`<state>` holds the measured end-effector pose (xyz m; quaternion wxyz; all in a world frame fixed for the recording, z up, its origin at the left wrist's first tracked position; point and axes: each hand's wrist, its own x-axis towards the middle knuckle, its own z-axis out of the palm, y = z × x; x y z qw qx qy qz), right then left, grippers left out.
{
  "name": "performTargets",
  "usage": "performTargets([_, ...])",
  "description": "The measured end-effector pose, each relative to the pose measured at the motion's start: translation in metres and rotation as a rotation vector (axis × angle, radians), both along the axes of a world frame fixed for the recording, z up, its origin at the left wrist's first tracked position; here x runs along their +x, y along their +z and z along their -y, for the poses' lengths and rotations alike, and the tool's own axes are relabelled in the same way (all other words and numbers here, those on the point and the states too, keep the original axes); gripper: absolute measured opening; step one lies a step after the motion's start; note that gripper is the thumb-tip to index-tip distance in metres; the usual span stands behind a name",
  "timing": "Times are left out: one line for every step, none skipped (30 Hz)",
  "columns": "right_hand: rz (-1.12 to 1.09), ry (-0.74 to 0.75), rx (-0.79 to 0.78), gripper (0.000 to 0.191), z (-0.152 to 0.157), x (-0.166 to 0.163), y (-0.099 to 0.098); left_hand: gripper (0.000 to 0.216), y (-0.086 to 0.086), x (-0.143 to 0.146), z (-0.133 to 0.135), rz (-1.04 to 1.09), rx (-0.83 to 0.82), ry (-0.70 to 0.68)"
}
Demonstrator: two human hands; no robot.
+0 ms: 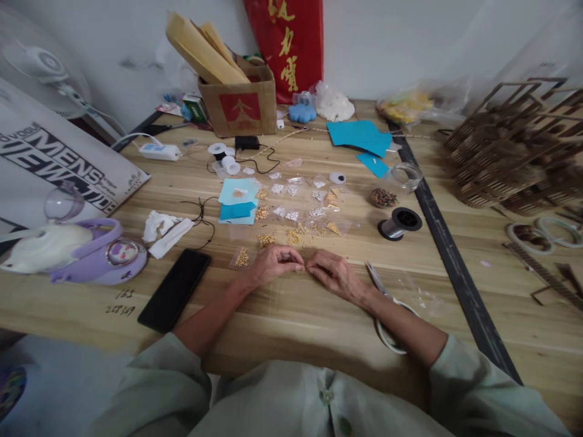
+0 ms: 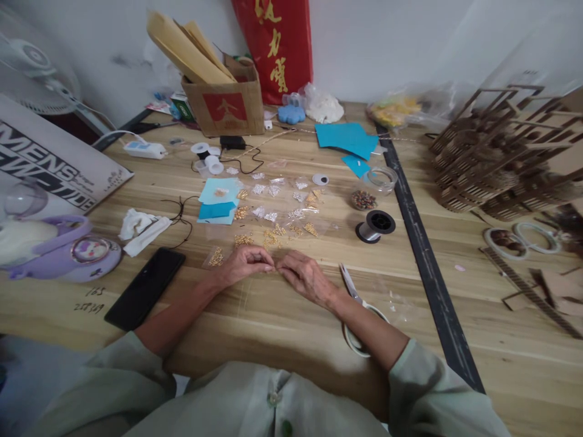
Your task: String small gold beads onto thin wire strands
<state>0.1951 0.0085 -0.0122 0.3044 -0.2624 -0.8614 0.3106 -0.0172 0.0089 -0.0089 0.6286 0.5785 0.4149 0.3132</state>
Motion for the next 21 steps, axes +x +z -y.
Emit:
performTargets([-0.004, 0.002, 0.000, 0.013, 0.0000, 0.0000, 0.0000, 0.018, -0.0003, 0.0000, -0.0001, 0.000, 0.000, -0.001])
performTargets([-0.007, 0.003, -0.001, 0.013, 0.0000, 0.0000, 0.0001, 0.018, -0.0008, -0.0001, -0.0001, 0.001, 0.000, -0.002])
performTargets([-0.009, 0.002, -0.001, 0.013, 0.0000, -0.0002, 0.0003, 0.018, -0.0013, -0.0001, -0.0001, 0.004, 0.000, -0.002])
performTargets([-0.011, 0.001, 0.000, 0.013, 0.0001, -0.0004, 0.0006, 0.017, -0.0019, -0.0001, -0.0001, 0.007, -0.001, -0.003])
performTargets([-0.010, 0.001, 0.001, 0.013, 0.0003, -0.0006, 0.0008, 0.017, -0.0025, -0.0001, -0.0001, 0.006, 0.000, -0.004])
performTargets([-0.008, 0.001, 0.001, 0.013, 0.0004, -0.0008, 0.0010, 0.016, -0.0029, 0.0000, -0.0001, 0.004, 0.002, -0.006])
performTargets([-0.005, -0.001, 0.001, 0.013, 0.0006, -0.0009, 0.0011, 0.016, -0.0033, 0.0003, 0.0000, 0.001, 0.007, -0.007])
performTargets([-0.004, -0.002, 0.001, 0.014, 0.0007, -0.0009, 0.0011, 0.016, -0.0035, 0.0006, 0.0001, -0.002, 0.011, -0.007])
performTargets([-0.005, -0.005, 0.000, 0.014, 0.0008, -0.0009, 0.0010, 0.015, -0.0036, 0.0010, 0.0002, -0.003, 0.016, -0.009])
performTargets([-0.004, -0.007, -0.001, 0.014, 0.0009, -0.0009, 0.0007, 0.015, -0.0037, 0.0015, 0.0003, -0.002, 0.018, -0.010])
performTargets([-0.004, -0.008, -0.002, 0.013, 0.0010, -0.0007, 0.0004, 0.015, -0.0036, 0.0021, 0.0004, -0.003, 0.019, -0.010])
performTargets([-0.004, -0.010, -0.001, 0.013, 0.0010, -0.0006, 0.0001, 0.015, -0.0036, 0.0027, 0.0006, -0.006, 0.018, -0.010])
performTargets([-0.003, -0.010, 0.001, 0.013, 0.0009, -0.0005, -0.0003, 0.015, -0.0037, 0.0033, 0.0008, -0.012, 0.016, -0.009])
performTargets([-0.004, -0.009, 0.002, 0.012, 0.0009, -0.0005, -0.0007, 0.016, -0.0038, 0.0039, 0.0010, -0.016, 0.012, -0.006])
performTargets([-0.005, -0.008, 0.003, 0.012, 0.0008, -0.0005, -0.0011, 0.016, -0.0041, 0.0044, 0.0012, -0.017, 0.008, -0.002])
performTargets([-0.008, -0.007, 0.004, 0.011, 0.0007, -0.0005, -0.0014, 0.016, -0.0045, 0.0048, 0.0014, -0.017, 0.004, 0.002])
performTargets([-0.012, -0.006, 0.004, 0.011, 0.0006, -0.0006, -0.0018, 0.017, -0.0049, 0.0051, 0.0016, -0.015, 0.001, 0.005])
performTargets([-0.014, -0.005, 0.004, 0.010, 0.0005, -0.0006, -0.0022, 0.017, -0.0055, 0.0053, 0.0018, -0.013, 0.001, 0.006])
performTargets([-0.017, -0.004, 0.005, 0.009, 0.0003, -0.0007, -0.0025, 0.017, -0.0060, 0.0053, 0.0019, -0.012, 0.004, 0.007])
performTargets([-0.019, -0.004, 0.005, 0.009, 0.0003, -0.0007, -0.0028, 0.016, -0.0064, 0.0052, 0.0019, -0.014, 0.009, 0.007])
performTargets([-0.020, -0.004, 0.006, 0.009, 0.0002, -0.0007, -0.0030, 0.016, -0.0067, 0.0051, 0.0020, -0.019, 0.014, 0.007])
